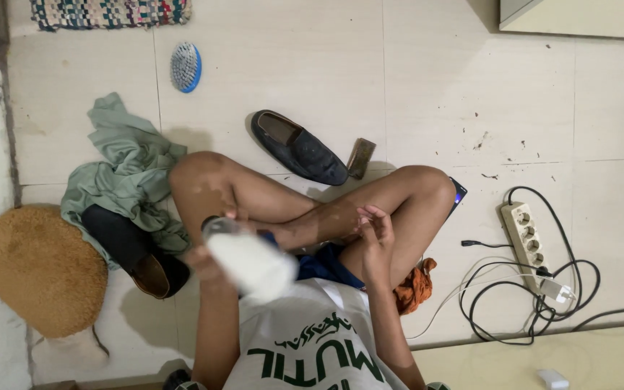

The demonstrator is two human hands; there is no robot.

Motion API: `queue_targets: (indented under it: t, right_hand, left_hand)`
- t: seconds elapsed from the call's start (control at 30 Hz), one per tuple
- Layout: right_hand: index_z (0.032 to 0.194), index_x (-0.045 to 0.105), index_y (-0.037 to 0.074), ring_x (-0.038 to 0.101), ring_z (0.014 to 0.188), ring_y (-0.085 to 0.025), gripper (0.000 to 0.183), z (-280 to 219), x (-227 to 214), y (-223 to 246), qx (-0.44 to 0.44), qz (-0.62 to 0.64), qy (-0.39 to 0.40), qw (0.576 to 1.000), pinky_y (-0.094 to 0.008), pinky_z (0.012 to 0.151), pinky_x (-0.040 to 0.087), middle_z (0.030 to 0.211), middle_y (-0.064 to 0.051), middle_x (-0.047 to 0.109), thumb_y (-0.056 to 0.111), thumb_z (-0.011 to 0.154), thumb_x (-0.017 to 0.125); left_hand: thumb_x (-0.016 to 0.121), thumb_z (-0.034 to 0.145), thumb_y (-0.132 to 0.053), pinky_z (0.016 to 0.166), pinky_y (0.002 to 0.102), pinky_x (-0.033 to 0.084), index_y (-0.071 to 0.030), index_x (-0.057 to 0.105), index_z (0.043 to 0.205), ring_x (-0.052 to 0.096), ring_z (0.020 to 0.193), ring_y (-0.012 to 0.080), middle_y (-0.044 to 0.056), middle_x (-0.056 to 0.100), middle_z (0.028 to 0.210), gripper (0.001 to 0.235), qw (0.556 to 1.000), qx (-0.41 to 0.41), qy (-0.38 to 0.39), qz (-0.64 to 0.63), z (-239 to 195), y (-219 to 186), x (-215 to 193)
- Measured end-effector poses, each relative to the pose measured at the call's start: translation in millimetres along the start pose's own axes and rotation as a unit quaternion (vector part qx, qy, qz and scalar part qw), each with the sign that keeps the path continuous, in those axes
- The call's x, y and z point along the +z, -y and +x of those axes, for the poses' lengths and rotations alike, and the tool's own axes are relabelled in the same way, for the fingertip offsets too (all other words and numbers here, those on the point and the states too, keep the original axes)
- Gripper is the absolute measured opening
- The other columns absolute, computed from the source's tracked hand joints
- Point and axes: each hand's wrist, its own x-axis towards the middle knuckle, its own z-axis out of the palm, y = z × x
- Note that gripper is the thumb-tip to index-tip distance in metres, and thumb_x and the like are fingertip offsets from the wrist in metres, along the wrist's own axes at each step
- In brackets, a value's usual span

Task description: The person sits on the floor and cleans a black shoe using an orange cloth, a white bottle of cleaning solution, and a blue brush. They wipe the shoe, apply liquid from the bottle, and scrub the surface with the brush.

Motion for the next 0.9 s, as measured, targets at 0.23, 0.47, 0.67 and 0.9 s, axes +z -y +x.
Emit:
queue_targets:
  t: [0.23, 0.47, 0.67, 0.9]
  right_hand:
    - [0.126, 0.06, -0.002, 0.063, 0.09, -0.022, 0.029, -4, 5, 10, 0.003, -0.015, -0.001, 1.0, -0.031, 0.074, 0.056, 0.11, -0.017, 0.066, 0.0, 0.097, 0.055]
    - [0.126, 0.06, 0.0, 0.062, 0.09, -0.02, 0.028, -1, 4, 11, 0.012, -0.017, 0.006, 1.0, -0.031, 0.077, 0.055, 0.111, -0.016, 0.066, 0.001, 0.098, 0.055]
    - [0.127, 0.061, 0.0, 0.065, 0.092, -0.021, 0.03, 0, 2, 4, 0.011, -0.019, 0.008, 1.0, -0.03, 0.078, 0.056, 0.111, -0.016, 0.067, 0.002, 0.098, 0.057]
    - [0.126, 0.062, 0.002, 0.064, 0.096, -0.021, 0.031, 6, -3, -10, -0.016, -0.079, 0.01, 0.997, -0.031, 0.081, 0.054, 0.112, -0.014, 0.068, -0.001, 0.095, 0.061]
  left_hand:
    - [0.082, 0.063, -0.023, 0.076, 0.031, 0.054, -0.013, 0.067, 0.119, 0.059, 0.082, 0.0174, 0.001, 0.057, 0.099, 0.059, 0.865, 0.247, -0.079, 0.429, 4, -3, 11]
    - [0.077, 0.081, -0.009, 0.092, 0.044, 0.055, -0.002, 0.058, 0.138, 0.07, 0.102, 0.0291, 0.02, 0.07, 0.117, 0.061, 0.865, -0.114, 0.184, -0.452, 9, 129, -58]
    - [0.094, 0.052, -0.025, 0.077, 0.028, 0.053, -0.012, 0.072, 0.111, 0.064, 0.081, 0.0143, 0.003, 0.068, 0.091, 0.064, 0.977, 0.102, -0.035, 0.182, 7, 8, -4]
    - [0.079, 0.078, -0.02, 0.095, 0.049, 0.057, -0.001, 0.045, 0.135, 0.07, 0.106, 0.0307, 0.02, 0.07, 0.12, 0.069, 0.806, -0.144, 0.137, -0.558, -7, 55, -34]
